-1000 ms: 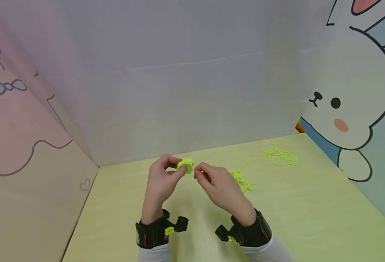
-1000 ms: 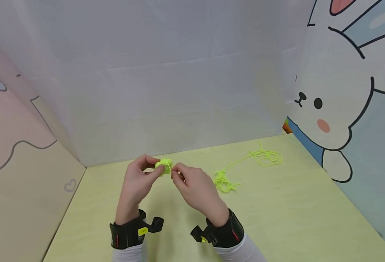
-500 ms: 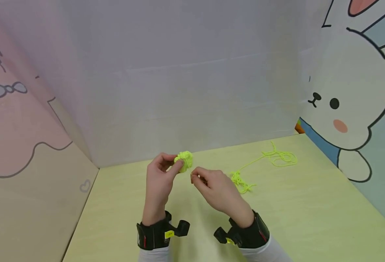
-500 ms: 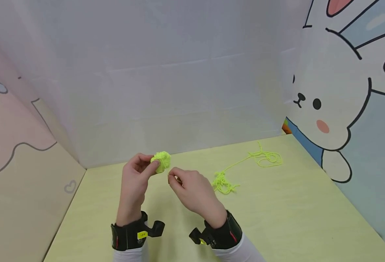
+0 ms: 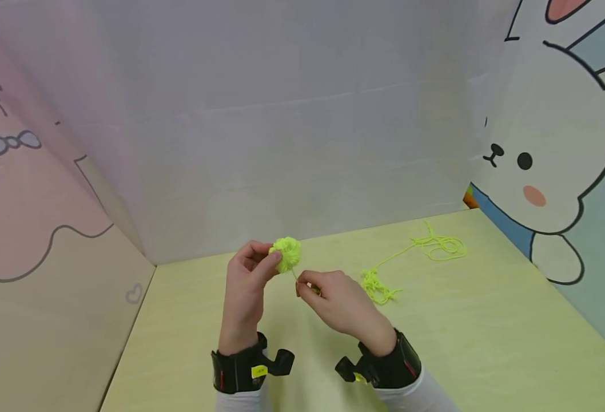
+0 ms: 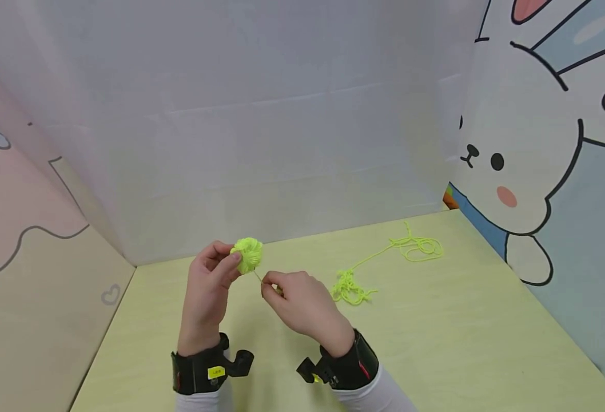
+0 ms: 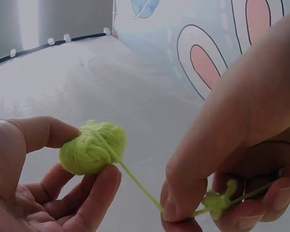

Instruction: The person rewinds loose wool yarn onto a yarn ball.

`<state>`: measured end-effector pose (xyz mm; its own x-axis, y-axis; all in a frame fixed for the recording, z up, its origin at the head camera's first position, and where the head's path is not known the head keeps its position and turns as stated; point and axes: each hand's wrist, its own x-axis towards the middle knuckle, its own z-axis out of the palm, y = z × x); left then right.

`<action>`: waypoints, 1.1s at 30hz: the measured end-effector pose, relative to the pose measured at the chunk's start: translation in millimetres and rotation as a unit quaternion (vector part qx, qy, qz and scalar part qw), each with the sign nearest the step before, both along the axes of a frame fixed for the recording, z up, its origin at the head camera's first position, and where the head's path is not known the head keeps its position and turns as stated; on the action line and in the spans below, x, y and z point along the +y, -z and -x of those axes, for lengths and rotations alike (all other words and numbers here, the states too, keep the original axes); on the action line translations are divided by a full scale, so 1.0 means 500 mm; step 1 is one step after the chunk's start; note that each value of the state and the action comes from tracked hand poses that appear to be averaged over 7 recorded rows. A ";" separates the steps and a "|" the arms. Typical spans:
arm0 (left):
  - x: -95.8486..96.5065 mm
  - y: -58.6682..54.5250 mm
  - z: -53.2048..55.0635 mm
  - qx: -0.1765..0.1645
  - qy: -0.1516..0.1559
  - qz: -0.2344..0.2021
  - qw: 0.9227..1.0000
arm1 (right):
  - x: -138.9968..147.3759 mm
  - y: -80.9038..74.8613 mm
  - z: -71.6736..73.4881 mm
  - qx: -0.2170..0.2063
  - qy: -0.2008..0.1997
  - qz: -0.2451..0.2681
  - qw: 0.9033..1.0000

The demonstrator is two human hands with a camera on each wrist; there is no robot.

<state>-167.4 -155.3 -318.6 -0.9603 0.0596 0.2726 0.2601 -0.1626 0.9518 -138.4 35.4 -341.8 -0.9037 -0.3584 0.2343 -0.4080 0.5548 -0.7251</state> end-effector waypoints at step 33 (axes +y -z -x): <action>-0.042 0.033 0.024 -0.022 0.026 0.333 0.942 | 0.030 -0.009 0.000 0.005 0.095 0.075 0.993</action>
<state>-179.3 -176.1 -335.2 -0.9610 0.2501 0.1179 0.2256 0.4629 0.8572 -138.6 50.3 -337.3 -0.9489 -0.1428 0.2813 -0.3142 0.5074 -0.8024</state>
